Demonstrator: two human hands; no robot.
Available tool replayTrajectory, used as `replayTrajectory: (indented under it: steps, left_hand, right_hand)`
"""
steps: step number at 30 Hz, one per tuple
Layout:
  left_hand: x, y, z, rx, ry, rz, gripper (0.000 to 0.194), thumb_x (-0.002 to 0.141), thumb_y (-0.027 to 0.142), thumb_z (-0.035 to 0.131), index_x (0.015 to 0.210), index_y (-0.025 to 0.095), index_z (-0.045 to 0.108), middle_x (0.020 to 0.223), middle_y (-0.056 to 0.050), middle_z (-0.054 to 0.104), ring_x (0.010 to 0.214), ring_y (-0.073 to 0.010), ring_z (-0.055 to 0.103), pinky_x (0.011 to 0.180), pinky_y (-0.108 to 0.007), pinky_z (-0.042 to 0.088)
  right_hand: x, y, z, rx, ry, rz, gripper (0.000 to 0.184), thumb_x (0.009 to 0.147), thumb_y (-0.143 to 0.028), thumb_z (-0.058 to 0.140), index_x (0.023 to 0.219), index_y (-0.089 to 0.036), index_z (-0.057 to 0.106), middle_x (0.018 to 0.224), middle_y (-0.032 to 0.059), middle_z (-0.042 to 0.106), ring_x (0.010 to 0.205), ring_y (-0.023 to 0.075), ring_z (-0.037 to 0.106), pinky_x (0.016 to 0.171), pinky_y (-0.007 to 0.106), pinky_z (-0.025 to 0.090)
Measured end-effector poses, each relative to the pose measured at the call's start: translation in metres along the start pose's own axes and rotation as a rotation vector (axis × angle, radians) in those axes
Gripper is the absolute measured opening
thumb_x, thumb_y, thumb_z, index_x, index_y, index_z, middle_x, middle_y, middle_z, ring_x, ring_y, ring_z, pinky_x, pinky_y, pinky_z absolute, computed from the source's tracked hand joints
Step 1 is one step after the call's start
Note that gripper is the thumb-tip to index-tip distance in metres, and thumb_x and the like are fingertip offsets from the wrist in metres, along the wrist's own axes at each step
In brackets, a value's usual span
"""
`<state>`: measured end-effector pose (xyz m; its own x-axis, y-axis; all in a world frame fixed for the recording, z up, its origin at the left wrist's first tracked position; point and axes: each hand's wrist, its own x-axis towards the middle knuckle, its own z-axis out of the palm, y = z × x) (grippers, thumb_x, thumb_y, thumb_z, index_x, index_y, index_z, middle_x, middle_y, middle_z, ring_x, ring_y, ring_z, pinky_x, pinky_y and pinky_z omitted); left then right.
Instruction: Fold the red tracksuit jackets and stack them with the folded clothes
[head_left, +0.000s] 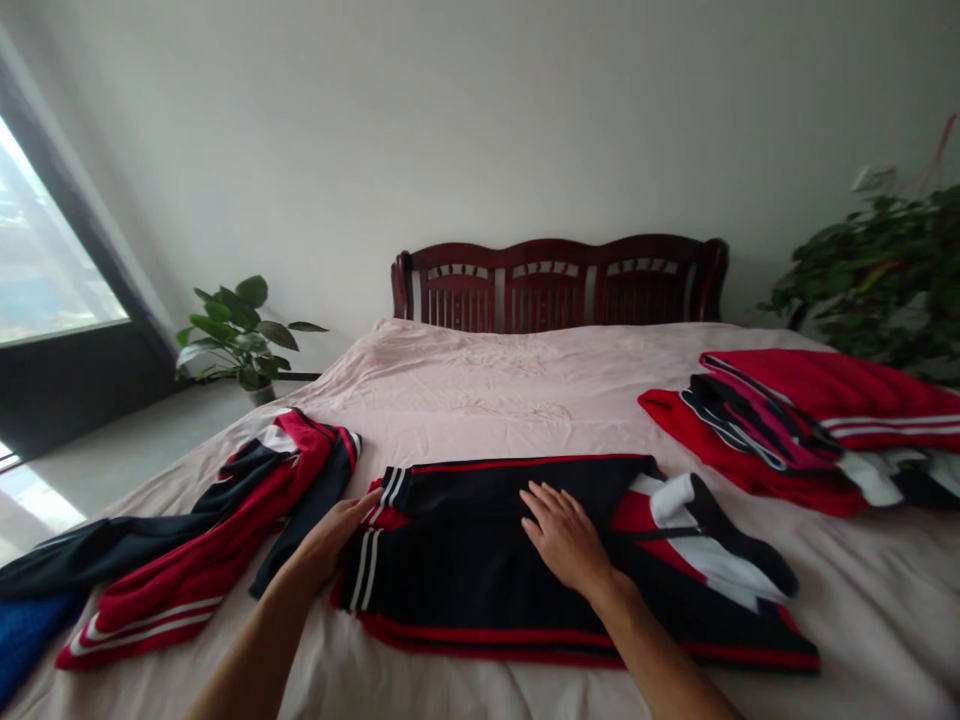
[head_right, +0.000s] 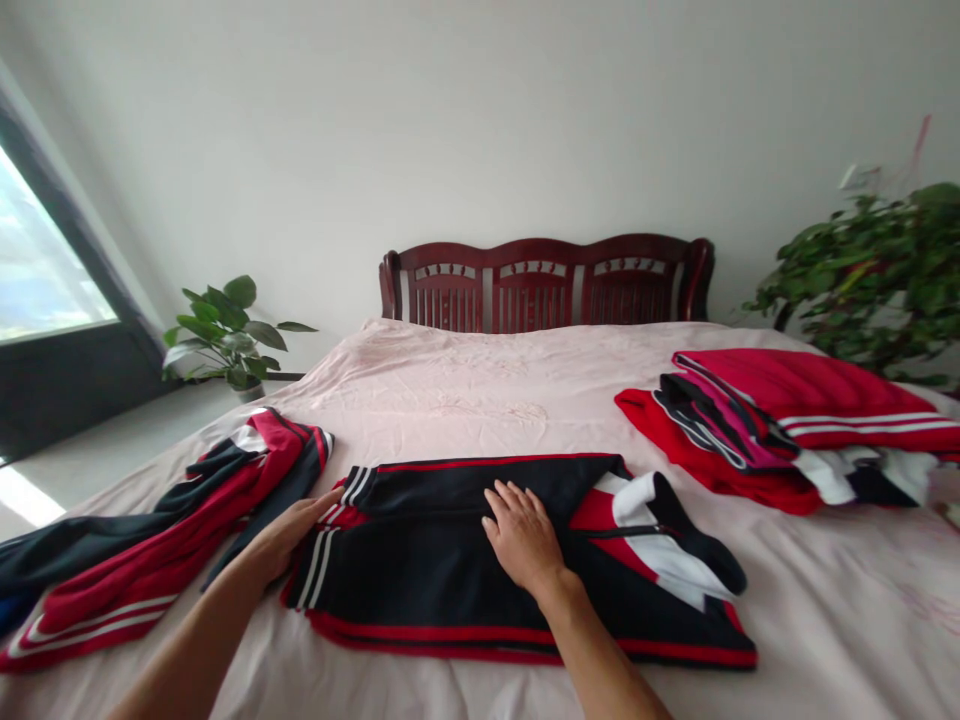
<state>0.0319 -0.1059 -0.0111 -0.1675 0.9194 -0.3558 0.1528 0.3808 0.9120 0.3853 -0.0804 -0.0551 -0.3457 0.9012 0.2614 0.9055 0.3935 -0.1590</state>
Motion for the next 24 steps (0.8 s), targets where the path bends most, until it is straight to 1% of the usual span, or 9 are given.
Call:
replayTrajectory:
  steps: [3,7,10,12,16,19,21,23,24]
  left_hand:
    - [-0.006,0.011,-0.001,-0.131,-0.105,-0.106,0.055,0.065,0.064,0.075,0.087,0.014,0.074,0.077,-0.01,0.078,0.077,-0.0279,0.075,0.078,-0.037,0.059]
    - [-0.01,0.019,-0.001,-0.203,-0.107,-0.03,0.053,0.067,0.056,0.08,0.104,0.017,0.074,0.096,-0.01,0.08,0.089,-0.0282,0.076,0.084,-0.038,0.06]
    - [-0.013,0.015,-0.006,-0.205,-0.068,-0.041,0.064,0.067,0.053,0.082,0.123,0.025,0.067,0.109,-0.007,0.078,0.094,-0.0273,0.075,0.081,-0.036,0.06]
    - [-0.016,0.011,-0.011,-0.2,-0.121,-0.081,0.075,0.068,0.051,0.082,0.136,0.029,0.057,0.114,-0.006,0.076,0.098,-0.0275,0.074,0.079,-0.036,0.061]
    - [-0.021,0.007,-0.016,-0.278,-0.266,-0.094,0.089,0.069,0.039,0.085,0.147,0.03,0.044,0.117,-0.006,0.075,0.107,-0.028,0.072,0.088,-0.038,0.059]
    - [-0.025,0.005,-0.011,-0.379,-0.246,-0.079,0.085,0.071,0.036,0.082,0.147,0.026,0.044,0.114,-0.008,0.076,0.108,-0.029,0.071,0.095,-0.041,0.056]
    - [-0.027,0.007,-0.003,-0.406,-0.223,-0.078,0.077,0.073,0.039,0.078,0.143,0.023,0.05,0.111,-0.01,0.077,0.106,-0.0308,0.072,0.096,-0.044,0.055]
    - [-0.031,0.012,0.009,-0.362,-0.201,-0.008,0.067,0.075,0.046,0.074,0.135,0.02,0.059,0.109,-0.012,0.077,0.106,-0.0327,0.071,0.095,-0.046,0.056]
    - [-0.034,0.017,0.015,-0.294,-0.145,0.082,0.061,0.076,0.049,0.07,0.129,0.02,0.064,0.108,-0.012,0.077,0.107,-0.0334,0.071,0.093,-0.047,0.057]
  right_hand:
    - [-0.001,-0.002,-0.001,-0.002,0.006,-0.001,0.047,0.096,-0.029,0.045,0.141,-0.019,0.055,0.151,0.0095,0.048,0.14,0.026,0.043,0.118,0.048,0.028]
    - [-0.002,-0.002,-0.001,0.022,0.033,0.001,0.045,0.096,-0.028,0.045,0.138,-0.02,0.057,0.149,0.0095,0.051,0.138,0.0262,0.045,0.118,0.049,0.029]
    - [-0.005,-0.003,-0.004,0.071,0.071,-0.022,0.043,0.094,-0.022,0.045,0.135,-0.021,0.06,0.142,0.0083,0.058,0.136,0.0252,0.047,0.119,0.049,0.028]
    - [-0.007,-0.012,-0.008,0.156,0.104,-0.043,0.044,0.093,-0.017,0.043,0.134,-0.021,0.061,0.14,0.0077,0.06,0.136,0.0241,0.048,0.12,0.048,0.026]
    - [-0.002,-0.057,-0.016,0.555,0.133,-0.062,0.049,0.094,-0.022,0.043,0.142,-0.019,0.052,0.147,0.0093,0.053,0.139,0.0216,0.043,0.12,0.044,0.03]
    - [0.016,-0.107,-0.01,0.953,0.067,-0.039,0.057,0.098,-0.039,0.041,0.15,-0.015,0.04,0.157,0.0125,0.039,0.146,0.022,0.034,0.122,0.046,0.026]
    - [0.03,-0.139,0.0,1.218,-0.006,0.029,0.067,0.098,-0.052,0.037,0.153,-0.012,0.035,0.16,0.0147,0.031,0.149,0.0242,0.026,0.123,0.047,0.02]
    - [0.041,-0.164,0.009,1.475,-0.025,0.106,0.075,0.095,-0.063,0.039,0.152,-0.015,0.035,0.16,0.0139,0.032,0.149,0.0271,0.025,0.123,0.048,0.018]
    - [0.045,-0.172,0.012,1.589,-0.011,0.119,0.077,0.093,-0.067,0.039,0.152,-0.018,0.036,0.158,0.0121,0.036,0.148,0.0279,0.027,0.122,0.049,0.021]
